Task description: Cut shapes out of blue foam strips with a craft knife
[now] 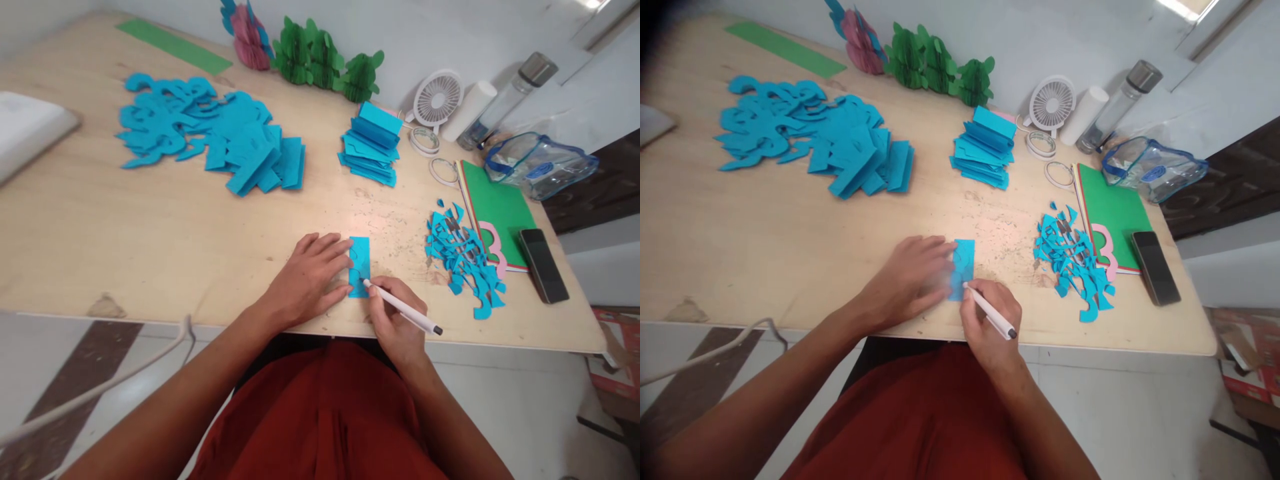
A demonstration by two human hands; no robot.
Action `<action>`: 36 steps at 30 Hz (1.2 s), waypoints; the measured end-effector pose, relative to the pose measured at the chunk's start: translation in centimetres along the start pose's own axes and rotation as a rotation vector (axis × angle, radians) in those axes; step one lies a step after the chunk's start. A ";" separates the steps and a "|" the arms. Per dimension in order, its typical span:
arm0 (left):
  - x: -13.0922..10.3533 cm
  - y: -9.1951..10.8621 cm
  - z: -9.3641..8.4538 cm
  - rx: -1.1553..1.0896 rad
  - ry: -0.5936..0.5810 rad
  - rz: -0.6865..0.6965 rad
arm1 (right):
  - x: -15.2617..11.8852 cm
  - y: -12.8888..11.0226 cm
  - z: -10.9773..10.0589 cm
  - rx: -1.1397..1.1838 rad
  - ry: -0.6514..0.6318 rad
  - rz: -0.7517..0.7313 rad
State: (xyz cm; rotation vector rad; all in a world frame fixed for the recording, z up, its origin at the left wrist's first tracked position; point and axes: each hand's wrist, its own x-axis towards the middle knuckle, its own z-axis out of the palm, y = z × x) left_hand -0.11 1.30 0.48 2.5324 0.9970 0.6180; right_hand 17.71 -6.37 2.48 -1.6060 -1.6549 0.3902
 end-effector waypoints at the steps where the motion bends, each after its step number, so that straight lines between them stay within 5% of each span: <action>1: 0.0 0.0 0.0 0.001 0.000 -0.001 | 0.0 0.0 0.0 -0.005 -0.001 -0.001; 36: 0.0 -0.1 0.1 0.012 -0.012 -0.003 | -0.2 0.1 0.2 0.061 -0.030 0.081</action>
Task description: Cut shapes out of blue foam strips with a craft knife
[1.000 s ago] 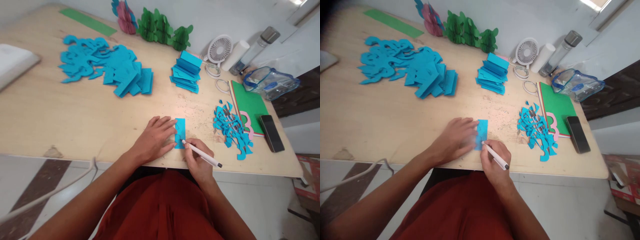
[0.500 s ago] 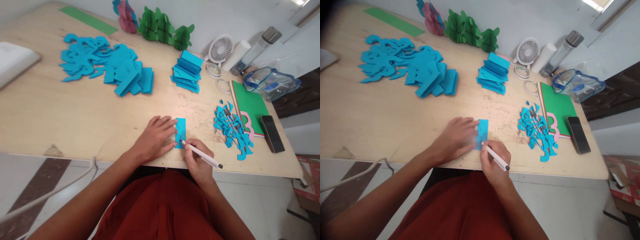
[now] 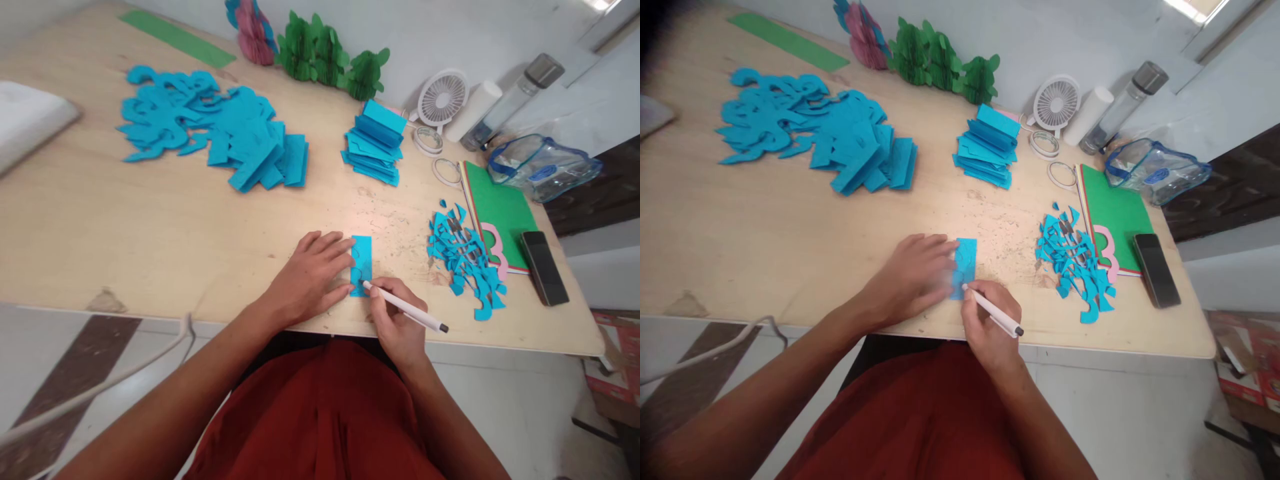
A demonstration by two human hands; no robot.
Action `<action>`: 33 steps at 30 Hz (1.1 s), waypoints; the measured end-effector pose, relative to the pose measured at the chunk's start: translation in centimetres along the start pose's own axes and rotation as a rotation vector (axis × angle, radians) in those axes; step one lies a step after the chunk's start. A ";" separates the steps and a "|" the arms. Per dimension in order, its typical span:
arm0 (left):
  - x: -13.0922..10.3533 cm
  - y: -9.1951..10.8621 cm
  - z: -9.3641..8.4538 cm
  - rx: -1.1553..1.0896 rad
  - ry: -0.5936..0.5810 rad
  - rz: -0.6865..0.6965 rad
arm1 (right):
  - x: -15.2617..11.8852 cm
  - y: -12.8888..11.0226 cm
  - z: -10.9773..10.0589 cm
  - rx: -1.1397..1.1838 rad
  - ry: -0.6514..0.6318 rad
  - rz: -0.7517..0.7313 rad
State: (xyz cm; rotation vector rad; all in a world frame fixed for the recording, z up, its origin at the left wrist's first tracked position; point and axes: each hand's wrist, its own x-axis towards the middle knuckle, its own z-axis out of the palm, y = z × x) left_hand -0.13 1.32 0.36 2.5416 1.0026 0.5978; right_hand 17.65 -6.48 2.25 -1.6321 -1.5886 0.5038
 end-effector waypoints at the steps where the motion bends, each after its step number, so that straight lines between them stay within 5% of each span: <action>1: 0.0 0.0 0.0 0.003 0.000 0.001 | 0.0 0.0 0.0 0.014 -0.006 0.015; 33: 0.0 0.0 0.1 0.019 0.017 0.019 | 0.4 -0.1 0.1 0.092 -0.096 0.017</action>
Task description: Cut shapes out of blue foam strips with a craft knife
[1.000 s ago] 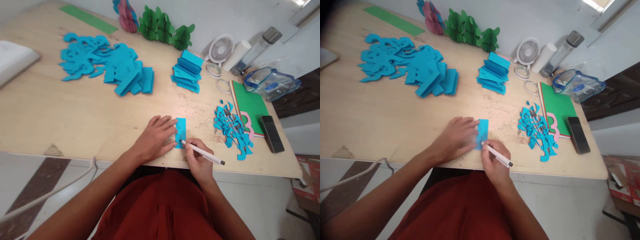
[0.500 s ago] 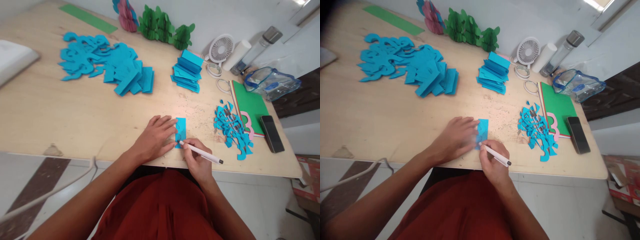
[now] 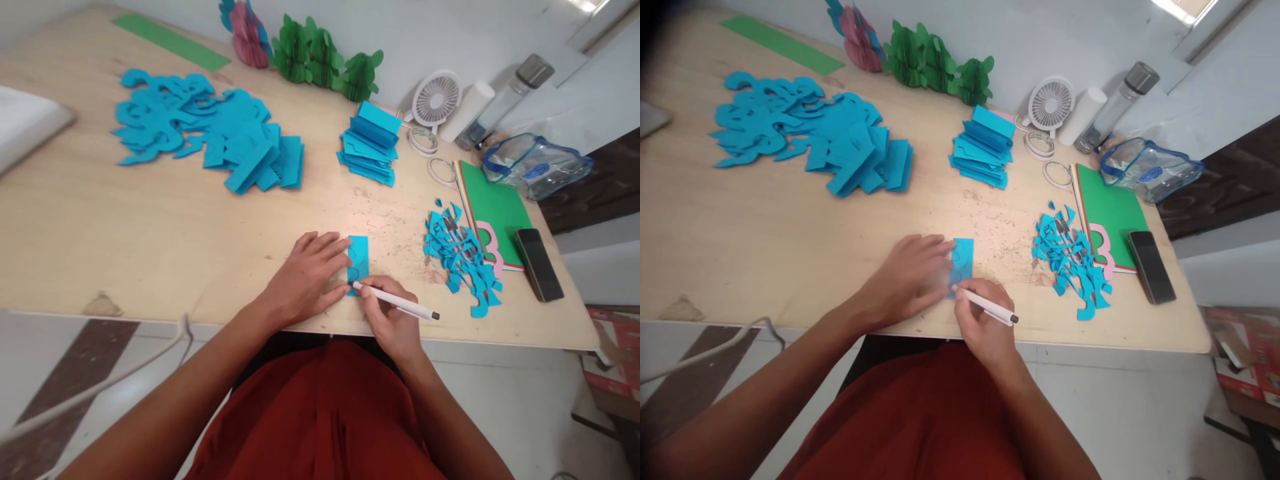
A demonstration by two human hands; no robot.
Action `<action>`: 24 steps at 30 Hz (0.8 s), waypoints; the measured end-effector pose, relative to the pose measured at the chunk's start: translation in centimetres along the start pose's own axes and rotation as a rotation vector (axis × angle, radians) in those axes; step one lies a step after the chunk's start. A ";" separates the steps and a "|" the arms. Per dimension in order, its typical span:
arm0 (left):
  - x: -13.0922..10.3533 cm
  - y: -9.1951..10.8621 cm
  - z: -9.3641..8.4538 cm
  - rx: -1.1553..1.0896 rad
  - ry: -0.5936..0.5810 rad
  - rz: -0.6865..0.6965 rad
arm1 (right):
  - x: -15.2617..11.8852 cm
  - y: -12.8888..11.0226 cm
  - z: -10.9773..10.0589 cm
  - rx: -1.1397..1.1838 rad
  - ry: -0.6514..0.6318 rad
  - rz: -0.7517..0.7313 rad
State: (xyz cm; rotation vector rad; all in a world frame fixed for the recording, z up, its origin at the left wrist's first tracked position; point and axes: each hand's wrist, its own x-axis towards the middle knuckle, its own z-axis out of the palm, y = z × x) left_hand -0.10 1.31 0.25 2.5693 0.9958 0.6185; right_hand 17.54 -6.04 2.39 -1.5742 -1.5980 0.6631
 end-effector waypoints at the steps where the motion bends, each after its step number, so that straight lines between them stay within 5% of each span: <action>1: 0.0 0.0 0.0 0.000 0.005 0.003 | 0.0 0.0 0.0 0.001 0.000 -0.005; 10: -0.1 0.0 0.0 -0.010 0.008 0.006 | -0.2 0.7 0.1 0.303 0.108 0.158; 24: -0.2 0.1 -0.2 -0.063 0.030 0.000 | -0.4 1.2 0.4 0.255 0.213 0.030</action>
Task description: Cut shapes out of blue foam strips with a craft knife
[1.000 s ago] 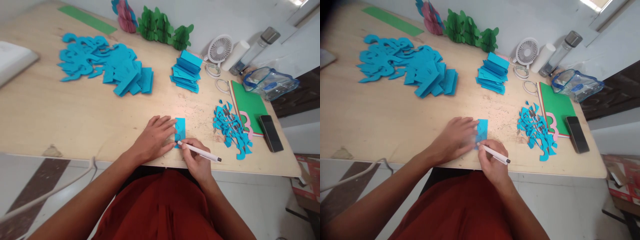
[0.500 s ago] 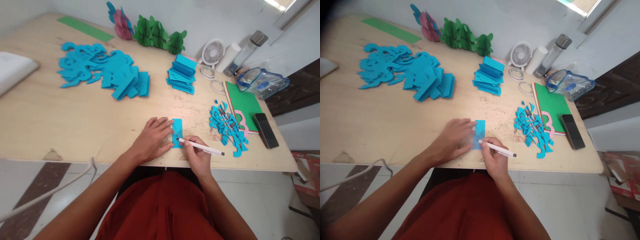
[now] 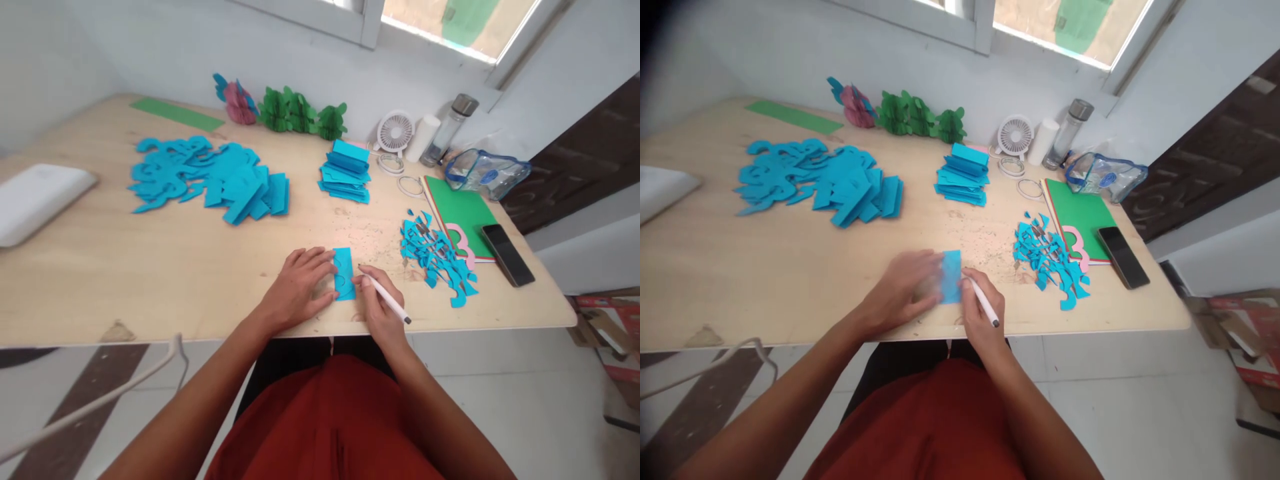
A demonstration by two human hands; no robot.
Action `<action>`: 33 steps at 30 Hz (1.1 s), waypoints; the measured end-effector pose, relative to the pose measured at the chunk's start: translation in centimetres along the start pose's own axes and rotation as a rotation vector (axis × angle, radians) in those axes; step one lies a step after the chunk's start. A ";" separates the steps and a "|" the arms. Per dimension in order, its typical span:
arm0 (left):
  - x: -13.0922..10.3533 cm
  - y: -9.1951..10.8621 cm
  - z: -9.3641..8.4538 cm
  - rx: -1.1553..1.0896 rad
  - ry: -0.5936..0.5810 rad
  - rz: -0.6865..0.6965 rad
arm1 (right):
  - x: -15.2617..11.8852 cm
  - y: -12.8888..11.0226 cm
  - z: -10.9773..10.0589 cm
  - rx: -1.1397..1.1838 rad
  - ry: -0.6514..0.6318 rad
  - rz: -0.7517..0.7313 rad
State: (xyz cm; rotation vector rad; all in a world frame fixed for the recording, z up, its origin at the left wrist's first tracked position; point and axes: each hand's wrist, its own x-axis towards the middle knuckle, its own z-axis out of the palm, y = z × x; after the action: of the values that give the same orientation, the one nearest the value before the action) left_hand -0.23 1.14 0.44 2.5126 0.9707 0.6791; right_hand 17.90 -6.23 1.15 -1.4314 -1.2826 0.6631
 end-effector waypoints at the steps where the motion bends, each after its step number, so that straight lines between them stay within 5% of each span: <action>1: 0.0 0.0 0.0 -0.009 0.004 -0.002 | 0.0 0.1 0.0 -0.010 -0.011 -0.016; 15: 0.4 -0.3 0.8 -0.034 0.074 -0.070 | 0.1 1.4 0.4 -0.326 -0.009 -0.216; 25: 1.9 -0.5 2.8 0.053 0.188 -0.188 | 0.0 1.7 0.4 -0.452 -0.035 -0.251; 33: 1.7 -0.4 2.5 0.030 0.196 -0.165 | -0.1 1.8 0.5 -0.458 -0.033 -0.253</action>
State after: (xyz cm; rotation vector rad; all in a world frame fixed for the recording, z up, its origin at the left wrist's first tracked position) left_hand 2.08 2.25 -1.30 2.3904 1.2485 0.8759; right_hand 18.03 -5.89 -0.69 -1.5844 -1.6813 0.2290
